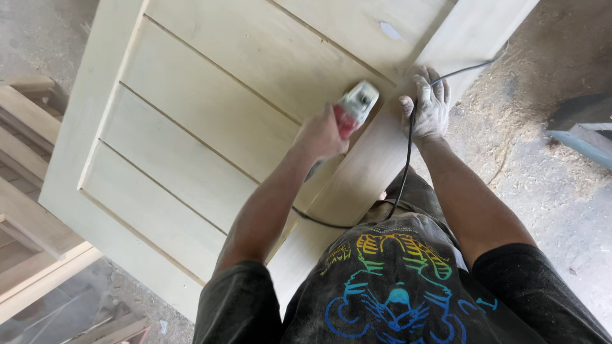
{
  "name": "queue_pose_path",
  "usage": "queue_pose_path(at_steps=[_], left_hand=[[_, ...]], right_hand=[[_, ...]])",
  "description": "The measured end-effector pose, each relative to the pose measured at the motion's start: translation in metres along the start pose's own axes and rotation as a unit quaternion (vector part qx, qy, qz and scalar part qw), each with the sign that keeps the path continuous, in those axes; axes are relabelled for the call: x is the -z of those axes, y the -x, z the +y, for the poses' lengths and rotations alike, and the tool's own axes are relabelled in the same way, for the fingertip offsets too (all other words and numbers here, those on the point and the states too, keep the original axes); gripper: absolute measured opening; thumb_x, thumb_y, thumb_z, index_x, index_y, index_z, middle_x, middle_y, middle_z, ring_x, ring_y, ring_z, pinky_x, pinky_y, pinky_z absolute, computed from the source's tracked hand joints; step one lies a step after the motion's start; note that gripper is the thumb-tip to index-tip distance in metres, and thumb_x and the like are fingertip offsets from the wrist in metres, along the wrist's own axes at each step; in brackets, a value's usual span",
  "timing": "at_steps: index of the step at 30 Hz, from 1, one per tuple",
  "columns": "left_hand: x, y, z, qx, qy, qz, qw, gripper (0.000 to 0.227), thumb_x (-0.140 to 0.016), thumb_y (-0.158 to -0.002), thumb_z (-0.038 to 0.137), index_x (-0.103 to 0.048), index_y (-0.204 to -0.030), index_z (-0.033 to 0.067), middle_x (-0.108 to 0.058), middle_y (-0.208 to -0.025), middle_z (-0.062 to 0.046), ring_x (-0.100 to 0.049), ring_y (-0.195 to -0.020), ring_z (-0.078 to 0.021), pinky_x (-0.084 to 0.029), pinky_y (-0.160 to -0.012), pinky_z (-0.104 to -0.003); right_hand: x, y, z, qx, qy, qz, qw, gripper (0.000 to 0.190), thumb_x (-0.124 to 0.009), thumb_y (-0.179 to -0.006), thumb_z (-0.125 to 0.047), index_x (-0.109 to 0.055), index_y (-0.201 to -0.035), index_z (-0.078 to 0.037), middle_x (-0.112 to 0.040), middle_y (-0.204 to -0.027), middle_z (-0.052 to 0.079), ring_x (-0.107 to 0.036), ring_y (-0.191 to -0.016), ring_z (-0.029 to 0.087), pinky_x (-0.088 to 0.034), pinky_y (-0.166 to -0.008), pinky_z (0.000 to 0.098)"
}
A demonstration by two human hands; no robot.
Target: The person uses an angle grinder with a sanding disc to smooth the surface of a wooden door. They move the tool along the edges and panels of the door, generating sawdust as they work.
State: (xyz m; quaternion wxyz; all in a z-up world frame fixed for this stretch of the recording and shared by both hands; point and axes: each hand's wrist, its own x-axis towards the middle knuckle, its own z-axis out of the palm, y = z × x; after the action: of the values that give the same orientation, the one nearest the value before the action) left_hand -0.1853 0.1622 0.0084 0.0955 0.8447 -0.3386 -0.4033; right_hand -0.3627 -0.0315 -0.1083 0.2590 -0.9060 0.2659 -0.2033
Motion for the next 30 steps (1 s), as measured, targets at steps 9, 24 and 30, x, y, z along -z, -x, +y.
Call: queue_pose_path(at_steps=[9, 24, 30], left_hand=[[-0.052, 0.075, -0.047, 0.070, 0.063, 0.041, 0.995, 0.076, -0.082, -0.072, 0.033, -0.042, -0.128, 0.0004, -0.068, -0.114, -0.026, -0.068, -0.108, -0.0425, -0.054, -0.095, -0.050], [-0.023, 0.027, -0.020, 0.089, 0.093, 0.067, 0.989, 0.082, -0.076, -0.080, 0.036, -0.035, -0.139, -0.0013, -0.068, -0.118, -0.029, -0.067, -0.111, -0.0454, -0.053, -0.099, -0.052], [0.039, -0.028, -0.039, 0.134, 0.133, 0.135, 0.973, 0.089, -0.081, -0.072, 0.030, -0.031, -0.137, -0.0036, -0.066, -0.115, -0.030, -0.068, -0.107, -0.0445, -0.056, -0.095, -0.048]], right_hand=[[-0.003, 0.004, -0.006, -0.001, 0.046, -0.054, 0.997, 0.074, -0.033, -0.114, -0.064, -0.040, -0.151, -0.001, -0.042, -0.164, 0.024, -0.030, -0.154, 0.043, -0.017, -0.125, 0.0641], [0.000, -0.009, -0.011, -0.010, 0.052, -0.050, 0.997, 0.078, -0.029, -0.111, -0.064, -0.044, -0.148, 0.003, -0.042, -0.161, 0.026, -0.029, -0.153, 0.044, -0.017, -0.124, 0.0640], [-0.001, -0.007, -0.006, -0.003, 0.052, -0.052, 0.997, 0.074, -0.031, -0.113, -0.062, -0.044, -0.148, 0.002, -0.043, -0.160, 0.026, -0.032, -0.151, 0.046, -0.018, -0.122, 0.0651]])
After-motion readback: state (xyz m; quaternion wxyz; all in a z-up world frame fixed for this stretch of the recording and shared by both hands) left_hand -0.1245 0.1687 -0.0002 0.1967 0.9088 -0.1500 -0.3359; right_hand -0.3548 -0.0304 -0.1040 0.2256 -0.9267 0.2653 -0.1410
